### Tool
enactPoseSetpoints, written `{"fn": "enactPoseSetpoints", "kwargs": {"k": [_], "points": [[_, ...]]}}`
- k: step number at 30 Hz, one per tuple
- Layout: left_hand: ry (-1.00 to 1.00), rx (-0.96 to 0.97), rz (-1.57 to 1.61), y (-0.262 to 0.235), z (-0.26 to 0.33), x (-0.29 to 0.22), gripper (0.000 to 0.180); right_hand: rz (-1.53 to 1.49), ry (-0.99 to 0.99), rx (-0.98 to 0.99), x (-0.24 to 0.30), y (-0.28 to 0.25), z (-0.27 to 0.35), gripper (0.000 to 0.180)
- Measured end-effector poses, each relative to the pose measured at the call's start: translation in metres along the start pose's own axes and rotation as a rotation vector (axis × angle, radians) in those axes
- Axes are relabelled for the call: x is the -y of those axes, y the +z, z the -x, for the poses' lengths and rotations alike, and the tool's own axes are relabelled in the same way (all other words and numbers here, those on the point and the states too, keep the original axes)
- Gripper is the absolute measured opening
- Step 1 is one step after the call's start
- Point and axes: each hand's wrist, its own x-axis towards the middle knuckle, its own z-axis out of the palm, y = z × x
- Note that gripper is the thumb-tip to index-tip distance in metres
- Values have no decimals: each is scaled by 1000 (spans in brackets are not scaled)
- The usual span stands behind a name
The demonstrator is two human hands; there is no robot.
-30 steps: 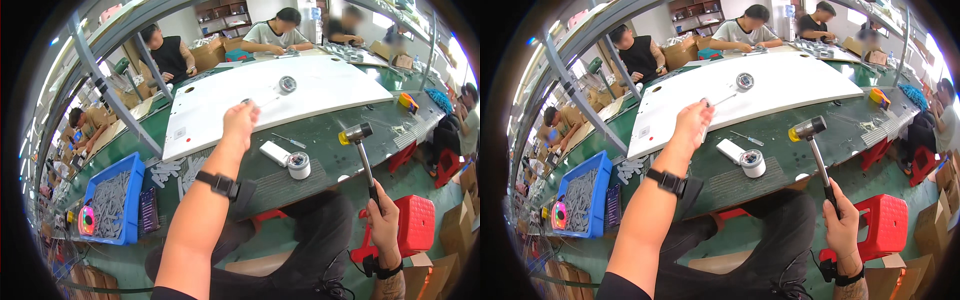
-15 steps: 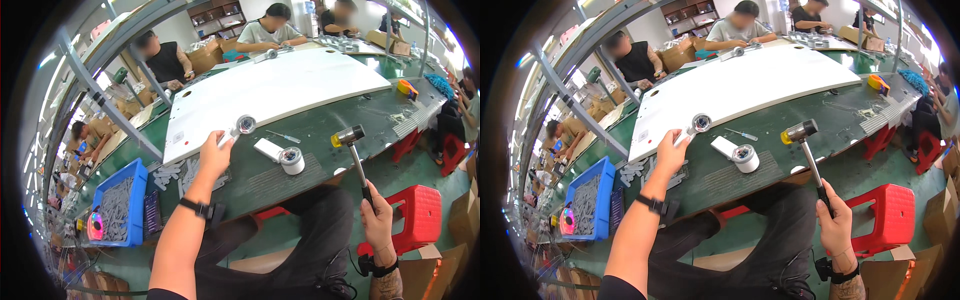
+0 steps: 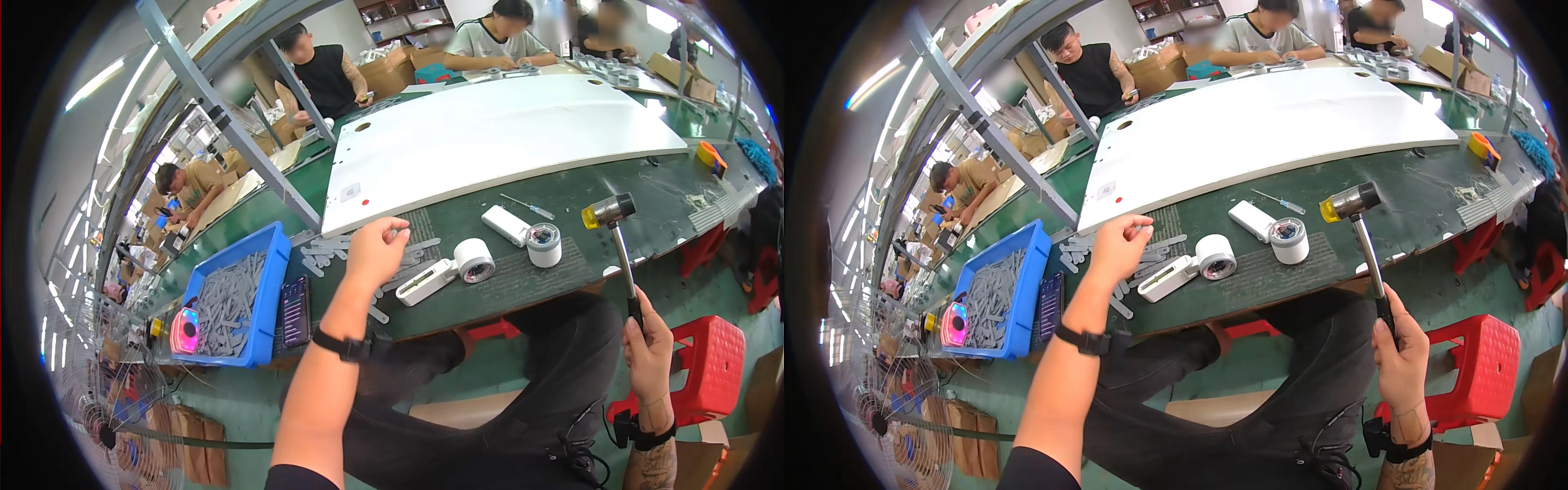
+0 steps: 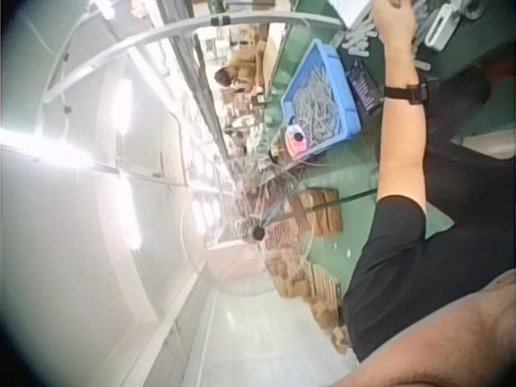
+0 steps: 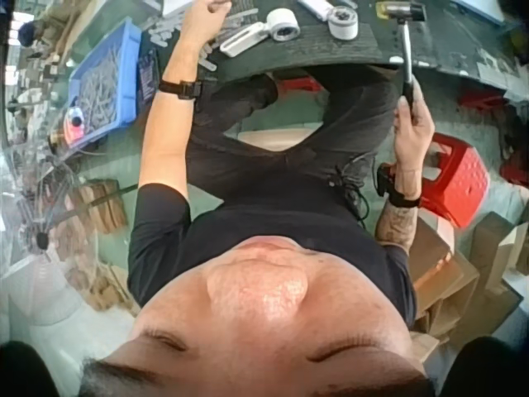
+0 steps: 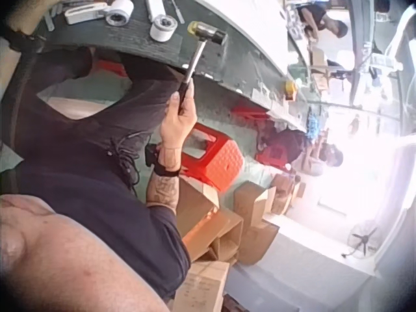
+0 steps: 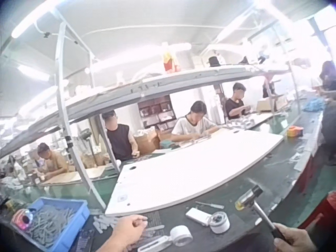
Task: Assembling plastic and metal components using a rubber mallet at a factory workbench.
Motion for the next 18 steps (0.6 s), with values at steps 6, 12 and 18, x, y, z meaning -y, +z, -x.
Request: {"fn": "enactPoseSetpoints", "kwargs": {"k": [6, 12, 18], "points": [[135, 246, -309, 6, -35, 21, 24, 47, 11, 12, -4, 3, 6, 51], [65, 61, 431, 4, -20, 15, 17, 54, 11, -9, -3, 8, 5, 51], [146, 131, 461, 12, 60, -2, 20, 28, 45, 11, 0, 17, 2, 51]]}}
